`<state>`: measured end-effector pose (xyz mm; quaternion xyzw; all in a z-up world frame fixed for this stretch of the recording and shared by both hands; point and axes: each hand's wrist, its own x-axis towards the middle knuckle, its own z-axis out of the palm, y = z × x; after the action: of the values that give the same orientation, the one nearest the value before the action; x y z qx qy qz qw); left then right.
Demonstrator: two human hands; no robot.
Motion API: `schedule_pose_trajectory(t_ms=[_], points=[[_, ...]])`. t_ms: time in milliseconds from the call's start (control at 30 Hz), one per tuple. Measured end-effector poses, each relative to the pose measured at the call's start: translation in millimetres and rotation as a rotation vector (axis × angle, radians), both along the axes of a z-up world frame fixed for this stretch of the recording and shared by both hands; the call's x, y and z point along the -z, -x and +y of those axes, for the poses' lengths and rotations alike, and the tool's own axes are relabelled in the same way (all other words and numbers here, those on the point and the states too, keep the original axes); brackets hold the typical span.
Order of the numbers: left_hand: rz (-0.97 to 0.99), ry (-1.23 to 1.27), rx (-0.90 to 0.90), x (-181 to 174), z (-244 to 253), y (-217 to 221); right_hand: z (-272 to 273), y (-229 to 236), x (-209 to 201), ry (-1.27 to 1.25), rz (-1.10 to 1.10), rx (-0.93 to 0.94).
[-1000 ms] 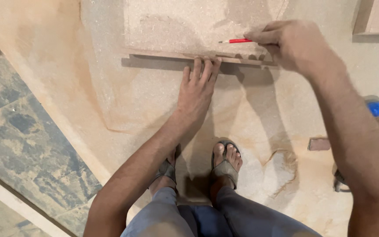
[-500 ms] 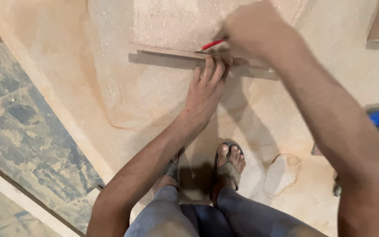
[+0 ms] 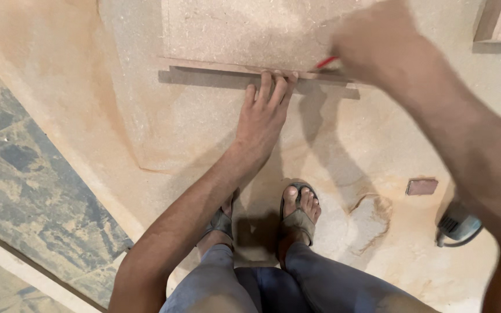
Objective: The person marks a line on a wooden board using a pencil and then sands the edges of an L-shaped wooden piece using a handheld angle grinder.
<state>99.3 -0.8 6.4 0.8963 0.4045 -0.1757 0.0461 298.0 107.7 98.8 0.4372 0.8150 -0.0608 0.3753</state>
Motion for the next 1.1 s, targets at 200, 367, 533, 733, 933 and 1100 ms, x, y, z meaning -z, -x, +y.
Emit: schedule_pose_trajectory(t_ms=[200,367,533,733,933,1100], points=[[-0.177,-0.139,-0.098,8.6,-9.1,0.1,-6.0,-22.1,-1.7,-0.037,0.051,0.066],[-0.095,-0.024,-0.065,9.3,-7.9,-0.4,10.0,47.3,15.7,-0.104,0.331,-0.073],[-0.284,-0.136,-0.135,18.5,-14.0,1.3,18.0,113.0,20.4,-0.122,0.374,-0.073],[-0.287,-0.194,-0.129,23.6,-10.4,0.2,5.1,42.0,25.1,-0.143,0.287,-0.09],[-0.17,-0.187,-0.077,17.8,-11.6,2.4,-11.9,-10.6,7.7,-0.103,0.092,-0.032],[-0.233,-0.218,-0.114,13.9,-12.8,2.4,3.5,53.8,24.4,-0.157,0.407,-0.052]])
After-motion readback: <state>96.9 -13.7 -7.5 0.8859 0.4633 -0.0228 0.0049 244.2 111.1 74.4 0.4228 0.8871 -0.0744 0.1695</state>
